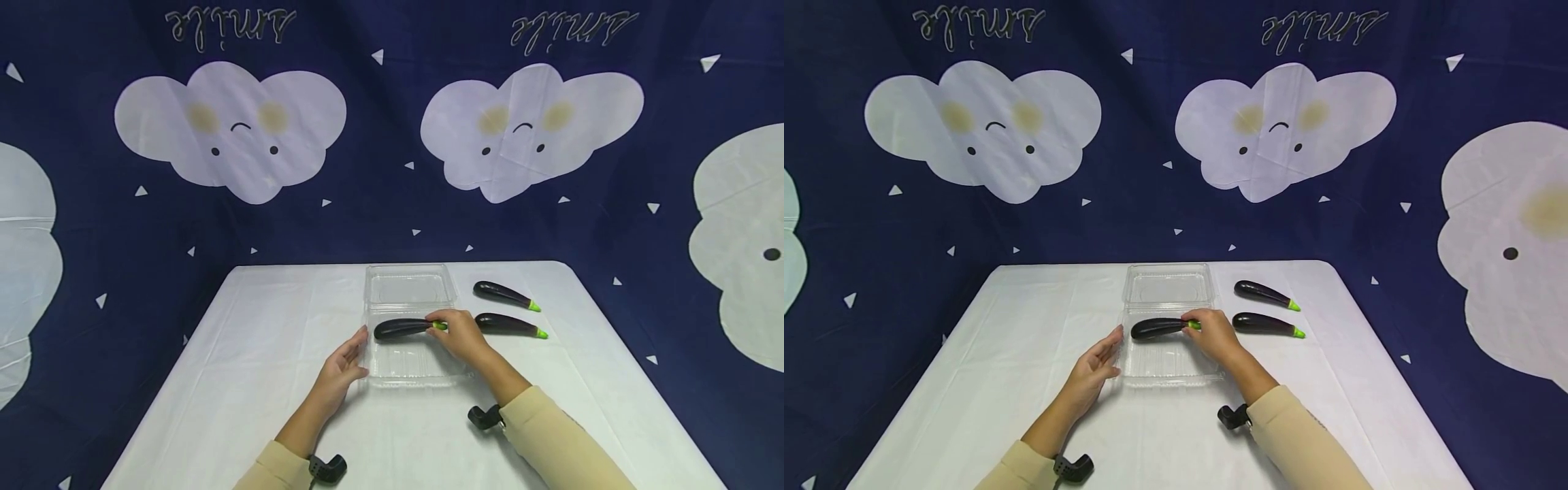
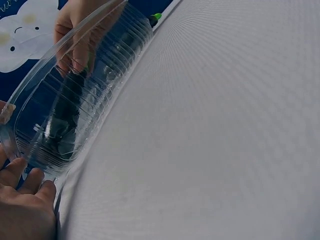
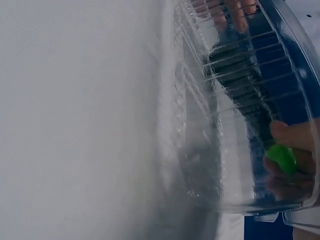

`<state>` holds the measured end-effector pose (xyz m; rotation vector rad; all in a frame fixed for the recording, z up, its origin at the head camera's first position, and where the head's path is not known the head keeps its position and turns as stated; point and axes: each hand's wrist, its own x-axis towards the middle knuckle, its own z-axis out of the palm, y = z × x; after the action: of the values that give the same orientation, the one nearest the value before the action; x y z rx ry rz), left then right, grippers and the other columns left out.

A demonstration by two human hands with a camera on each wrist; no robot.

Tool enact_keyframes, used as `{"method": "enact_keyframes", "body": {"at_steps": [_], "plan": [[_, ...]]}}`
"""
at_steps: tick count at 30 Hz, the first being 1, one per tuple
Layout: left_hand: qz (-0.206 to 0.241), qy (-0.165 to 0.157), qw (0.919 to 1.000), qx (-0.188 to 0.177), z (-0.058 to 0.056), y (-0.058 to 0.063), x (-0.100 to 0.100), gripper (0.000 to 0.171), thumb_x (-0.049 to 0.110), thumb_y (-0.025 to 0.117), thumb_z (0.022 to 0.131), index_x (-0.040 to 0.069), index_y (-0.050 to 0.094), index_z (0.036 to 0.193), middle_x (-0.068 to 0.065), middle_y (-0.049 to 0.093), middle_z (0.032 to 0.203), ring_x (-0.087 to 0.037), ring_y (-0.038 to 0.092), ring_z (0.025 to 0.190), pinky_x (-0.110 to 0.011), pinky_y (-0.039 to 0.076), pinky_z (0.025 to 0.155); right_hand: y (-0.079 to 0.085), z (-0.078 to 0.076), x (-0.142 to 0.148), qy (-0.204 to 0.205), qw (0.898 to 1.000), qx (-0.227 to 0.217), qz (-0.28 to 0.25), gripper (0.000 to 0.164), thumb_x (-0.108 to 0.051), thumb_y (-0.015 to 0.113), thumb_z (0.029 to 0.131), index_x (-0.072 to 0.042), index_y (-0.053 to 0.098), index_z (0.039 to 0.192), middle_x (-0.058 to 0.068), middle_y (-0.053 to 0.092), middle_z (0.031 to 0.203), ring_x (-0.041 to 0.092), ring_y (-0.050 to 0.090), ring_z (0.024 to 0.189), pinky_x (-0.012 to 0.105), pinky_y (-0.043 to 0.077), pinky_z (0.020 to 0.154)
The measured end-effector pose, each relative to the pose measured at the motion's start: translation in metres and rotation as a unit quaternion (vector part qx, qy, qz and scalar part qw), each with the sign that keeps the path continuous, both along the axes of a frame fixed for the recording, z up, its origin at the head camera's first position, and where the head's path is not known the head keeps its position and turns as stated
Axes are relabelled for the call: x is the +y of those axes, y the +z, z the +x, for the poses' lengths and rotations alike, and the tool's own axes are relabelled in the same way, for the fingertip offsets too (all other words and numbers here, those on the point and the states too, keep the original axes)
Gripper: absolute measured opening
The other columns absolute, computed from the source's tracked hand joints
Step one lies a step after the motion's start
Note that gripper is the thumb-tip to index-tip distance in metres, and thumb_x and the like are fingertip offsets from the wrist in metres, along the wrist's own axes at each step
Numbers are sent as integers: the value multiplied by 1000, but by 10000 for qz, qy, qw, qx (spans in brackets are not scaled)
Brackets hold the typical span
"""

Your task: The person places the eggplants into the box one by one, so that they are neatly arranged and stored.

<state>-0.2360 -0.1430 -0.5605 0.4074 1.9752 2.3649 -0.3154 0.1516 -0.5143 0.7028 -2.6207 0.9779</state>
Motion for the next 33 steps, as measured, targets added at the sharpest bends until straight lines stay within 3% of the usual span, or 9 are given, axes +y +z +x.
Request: {"method": "enact_keyframes", "body": {"at_steps": [13,21,28,33], "plan": [[-70,-16,10000,29,1,2,1,76,-17,58,80,-10,41,154,-14,28,169,-33,25,155,-28,29,121,3,2,-6,-251,9997,3,-24,30,-8,87,84,-3,79,113,12,77,111,31,72,108,48,57,98],[-6,18,10000,-6,2,3,1,75,-17,58,80,-9,43,153,-15,30,168,-31,27,155,-28,30,121,2,4,-4,-295,9986,165,-394,32,-5,88,81,-1,79,112,12,78,107,31,74,103,48,58,97],[-32,37,10000,39,1,2,0,75,-16,59,80,-9,43,153,-14,31,168,-32,27,154,-27,30,120,5,6,-2,-340,9976,161,-578,33,-5,87,84,0,78,115,14,77,111,34,72,108,50,57,98],[66,-71,10000,24,1,1,-1,76,-17,59,79,-12,41,153,-17,29,168,-34,25,155,-28,29,121,13,7,16,-524,9932,564,-876,31,-8,87,85,0,78,113,16,77,109,36,73,104,53,59,94]]}}
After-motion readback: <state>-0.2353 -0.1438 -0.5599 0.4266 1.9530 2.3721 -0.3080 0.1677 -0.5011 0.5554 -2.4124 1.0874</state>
